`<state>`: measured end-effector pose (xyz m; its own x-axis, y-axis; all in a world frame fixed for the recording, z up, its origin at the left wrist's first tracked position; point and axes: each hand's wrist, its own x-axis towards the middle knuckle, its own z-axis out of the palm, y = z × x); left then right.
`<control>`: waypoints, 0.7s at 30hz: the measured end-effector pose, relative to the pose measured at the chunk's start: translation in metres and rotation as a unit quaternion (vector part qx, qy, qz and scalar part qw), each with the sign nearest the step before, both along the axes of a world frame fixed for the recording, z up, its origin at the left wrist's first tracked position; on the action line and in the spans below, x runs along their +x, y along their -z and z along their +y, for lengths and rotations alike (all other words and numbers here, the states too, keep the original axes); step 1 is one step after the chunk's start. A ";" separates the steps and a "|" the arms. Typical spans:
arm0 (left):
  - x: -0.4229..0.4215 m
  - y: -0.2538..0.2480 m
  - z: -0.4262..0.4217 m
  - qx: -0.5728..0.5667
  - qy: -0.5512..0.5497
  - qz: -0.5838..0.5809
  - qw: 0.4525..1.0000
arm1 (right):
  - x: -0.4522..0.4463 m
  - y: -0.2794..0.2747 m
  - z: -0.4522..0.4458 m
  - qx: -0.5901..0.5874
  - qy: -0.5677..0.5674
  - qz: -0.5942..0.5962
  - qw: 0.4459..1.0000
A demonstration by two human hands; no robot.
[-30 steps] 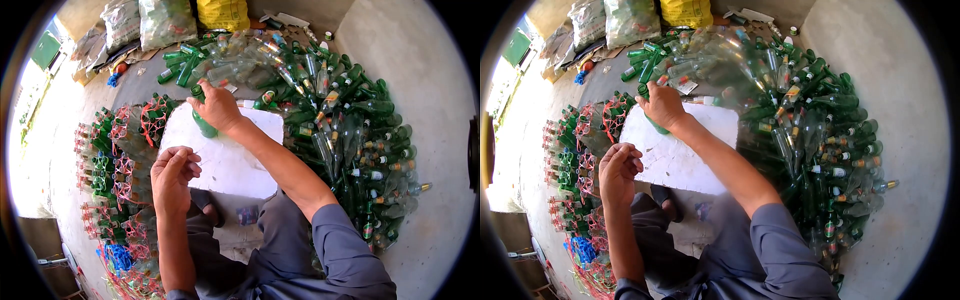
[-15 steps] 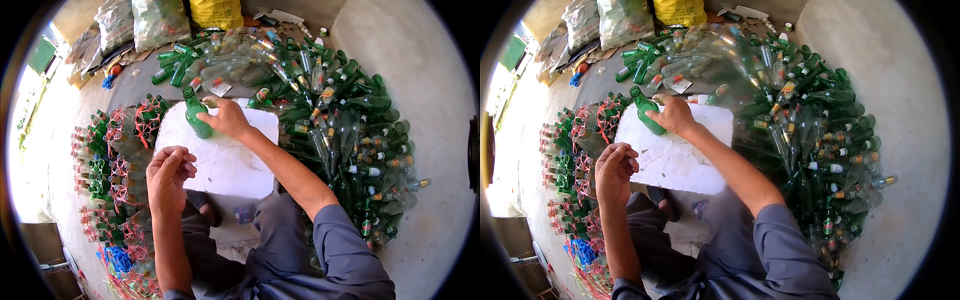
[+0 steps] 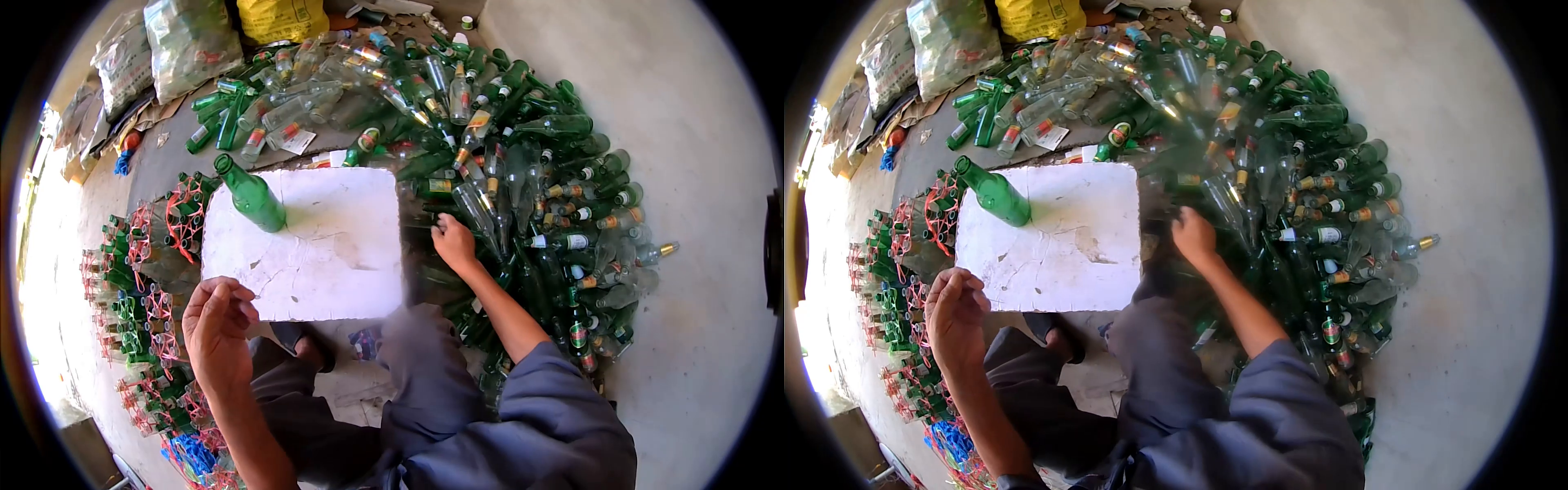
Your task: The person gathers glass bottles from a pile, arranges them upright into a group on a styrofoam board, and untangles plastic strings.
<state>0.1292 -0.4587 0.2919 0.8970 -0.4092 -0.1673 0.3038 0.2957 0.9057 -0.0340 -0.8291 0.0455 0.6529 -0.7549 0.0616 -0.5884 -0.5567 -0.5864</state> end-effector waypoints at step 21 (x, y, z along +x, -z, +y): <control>-0.014 -0.002 -0.020 0.037 0.050 0.004 0.998 | -0.085 0.075 -0.085 -0.138 -0.096 0.252 0.953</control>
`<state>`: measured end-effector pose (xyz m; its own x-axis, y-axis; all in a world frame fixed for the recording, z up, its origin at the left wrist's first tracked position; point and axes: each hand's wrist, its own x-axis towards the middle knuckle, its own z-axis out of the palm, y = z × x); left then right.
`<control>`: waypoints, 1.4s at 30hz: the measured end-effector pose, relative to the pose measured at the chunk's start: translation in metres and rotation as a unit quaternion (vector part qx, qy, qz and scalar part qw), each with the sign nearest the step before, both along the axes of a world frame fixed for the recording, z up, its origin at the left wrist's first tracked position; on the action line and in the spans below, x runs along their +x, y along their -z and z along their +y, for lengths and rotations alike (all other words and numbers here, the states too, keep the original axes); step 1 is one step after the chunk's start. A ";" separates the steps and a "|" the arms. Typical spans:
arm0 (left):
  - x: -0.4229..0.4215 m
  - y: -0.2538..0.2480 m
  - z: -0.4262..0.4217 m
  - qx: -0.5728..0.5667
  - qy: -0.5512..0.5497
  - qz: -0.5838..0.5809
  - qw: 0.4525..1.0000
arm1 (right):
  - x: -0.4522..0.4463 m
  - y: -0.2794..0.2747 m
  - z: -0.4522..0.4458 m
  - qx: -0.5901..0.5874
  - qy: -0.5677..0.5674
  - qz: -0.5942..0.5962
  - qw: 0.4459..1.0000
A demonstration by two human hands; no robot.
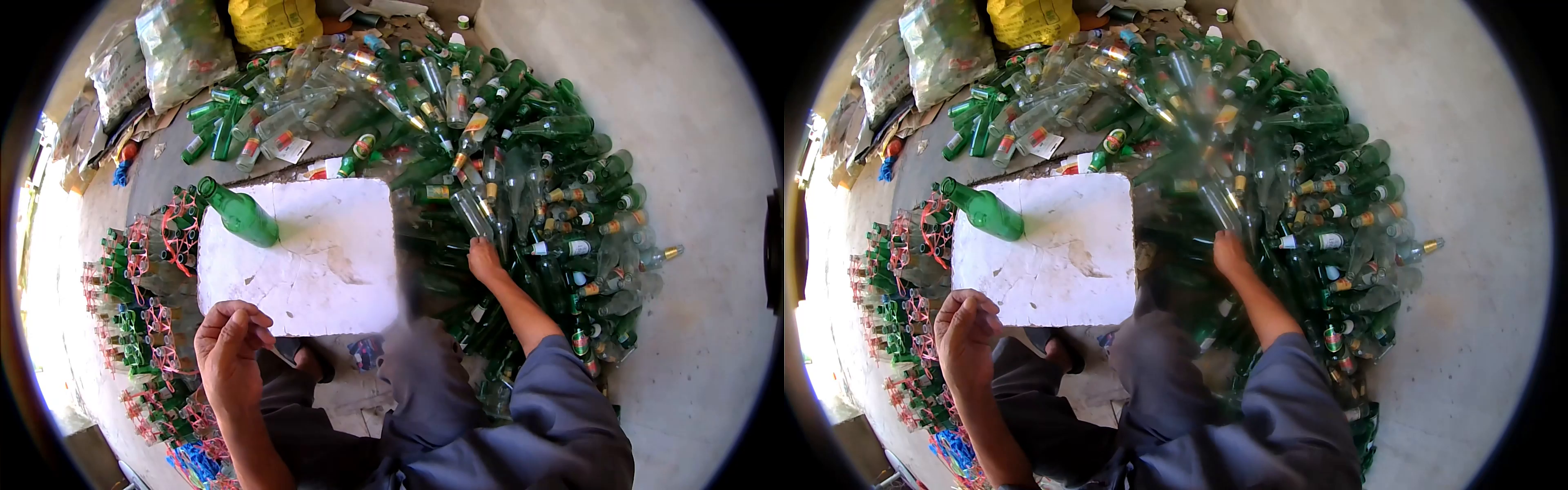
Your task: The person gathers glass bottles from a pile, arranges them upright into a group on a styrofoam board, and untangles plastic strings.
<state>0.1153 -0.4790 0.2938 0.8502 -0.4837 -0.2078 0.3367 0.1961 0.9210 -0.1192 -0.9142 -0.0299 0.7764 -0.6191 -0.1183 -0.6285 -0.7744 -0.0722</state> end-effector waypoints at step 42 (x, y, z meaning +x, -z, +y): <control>0.004 -0.004 0.010 -0.029 -0.034 0.022 0.999 | 0.194 -0.360 0.147 0.004 -0.223 -0.427 0.876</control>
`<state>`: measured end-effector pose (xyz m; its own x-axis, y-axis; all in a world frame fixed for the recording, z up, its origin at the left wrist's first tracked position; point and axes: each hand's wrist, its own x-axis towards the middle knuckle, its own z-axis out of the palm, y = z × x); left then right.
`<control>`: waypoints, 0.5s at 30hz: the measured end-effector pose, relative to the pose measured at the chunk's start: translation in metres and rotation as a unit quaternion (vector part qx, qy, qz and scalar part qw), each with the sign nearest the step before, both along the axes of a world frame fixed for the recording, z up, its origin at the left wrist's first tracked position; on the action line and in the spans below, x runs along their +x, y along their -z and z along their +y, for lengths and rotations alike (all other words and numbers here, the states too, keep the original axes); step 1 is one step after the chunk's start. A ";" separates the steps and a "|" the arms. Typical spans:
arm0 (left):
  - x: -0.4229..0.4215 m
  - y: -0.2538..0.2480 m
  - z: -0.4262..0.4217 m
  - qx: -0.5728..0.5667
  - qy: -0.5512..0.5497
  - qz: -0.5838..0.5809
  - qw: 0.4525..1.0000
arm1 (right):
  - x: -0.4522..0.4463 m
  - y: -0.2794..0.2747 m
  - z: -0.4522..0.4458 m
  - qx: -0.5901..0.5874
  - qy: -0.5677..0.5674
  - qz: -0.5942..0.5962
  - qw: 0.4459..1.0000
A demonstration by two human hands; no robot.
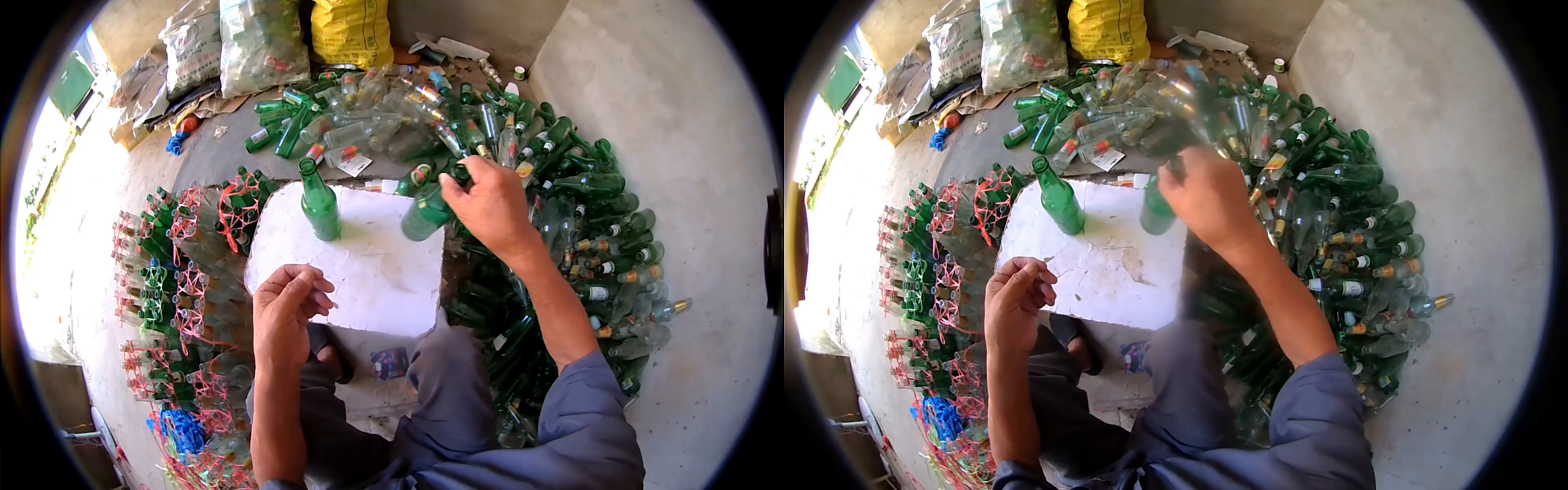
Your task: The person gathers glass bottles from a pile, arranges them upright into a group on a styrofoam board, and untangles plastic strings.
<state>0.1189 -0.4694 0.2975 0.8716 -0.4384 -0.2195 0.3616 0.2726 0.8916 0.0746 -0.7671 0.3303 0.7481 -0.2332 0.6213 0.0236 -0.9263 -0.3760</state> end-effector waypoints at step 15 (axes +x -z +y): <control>0.002 -0.003 -0.005 -0.002 0.003 0.018 1.000 | 0.089 0.044 0.063 0.056 -0.059 0.056 0.995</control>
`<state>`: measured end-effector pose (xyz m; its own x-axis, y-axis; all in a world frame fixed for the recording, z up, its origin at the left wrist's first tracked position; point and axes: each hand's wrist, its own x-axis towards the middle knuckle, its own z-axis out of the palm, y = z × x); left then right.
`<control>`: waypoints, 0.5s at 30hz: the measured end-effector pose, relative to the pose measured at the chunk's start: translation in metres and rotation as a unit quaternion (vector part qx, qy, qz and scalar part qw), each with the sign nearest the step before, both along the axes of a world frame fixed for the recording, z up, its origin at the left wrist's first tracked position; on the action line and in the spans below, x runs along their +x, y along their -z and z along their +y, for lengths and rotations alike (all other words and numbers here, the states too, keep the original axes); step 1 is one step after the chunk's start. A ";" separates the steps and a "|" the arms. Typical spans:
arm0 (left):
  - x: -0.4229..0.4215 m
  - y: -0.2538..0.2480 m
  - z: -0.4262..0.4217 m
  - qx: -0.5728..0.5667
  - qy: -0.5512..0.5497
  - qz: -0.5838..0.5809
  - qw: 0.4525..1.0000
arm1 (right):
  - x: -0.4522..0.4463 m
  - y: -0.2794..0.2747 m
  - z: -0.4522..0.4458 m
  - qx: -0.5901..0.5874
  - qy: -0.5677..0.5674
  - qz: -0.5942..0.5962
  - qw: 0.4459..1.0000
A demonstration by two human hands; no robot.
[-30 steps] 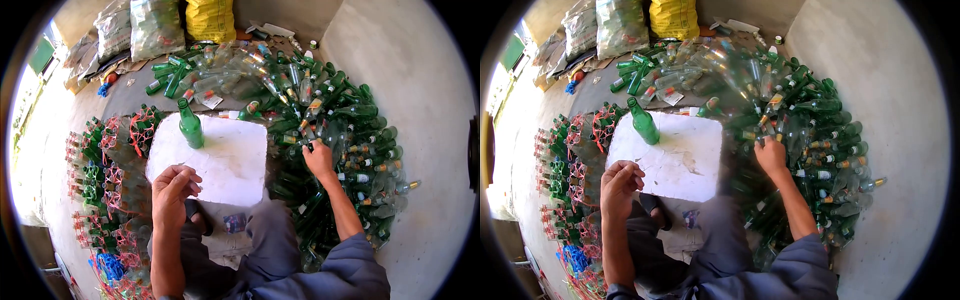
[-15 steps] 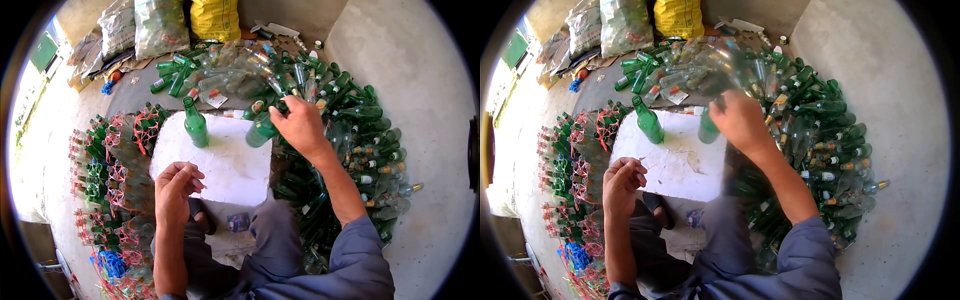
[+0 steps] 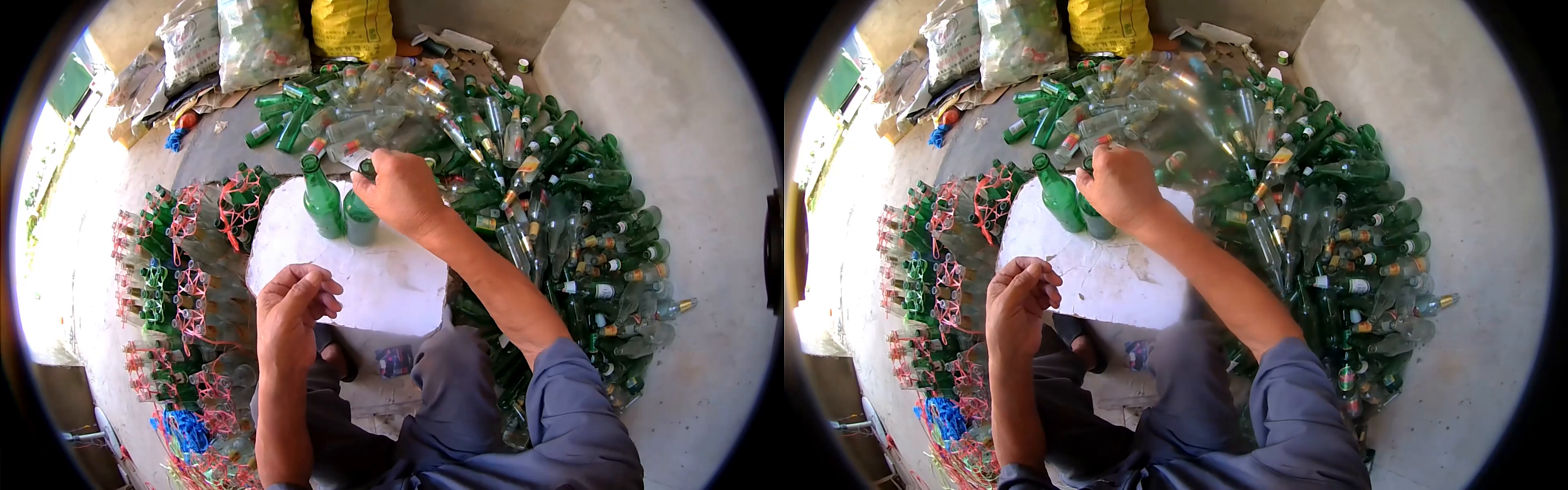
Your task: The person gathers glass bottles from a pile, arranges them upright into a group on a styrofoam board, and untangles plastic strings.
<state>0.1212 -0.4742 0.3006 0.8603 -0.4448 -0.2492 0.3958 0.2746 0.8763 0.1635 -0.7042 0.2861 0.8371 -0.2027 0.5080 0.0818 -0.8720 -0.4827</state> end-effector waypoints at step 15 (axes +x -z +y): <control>-0.001 0.002 -0.001 -0.009 0.020 0.006 1.000 | 0.008 0.004 0.005 0.009 -0.029 -0.015 0.999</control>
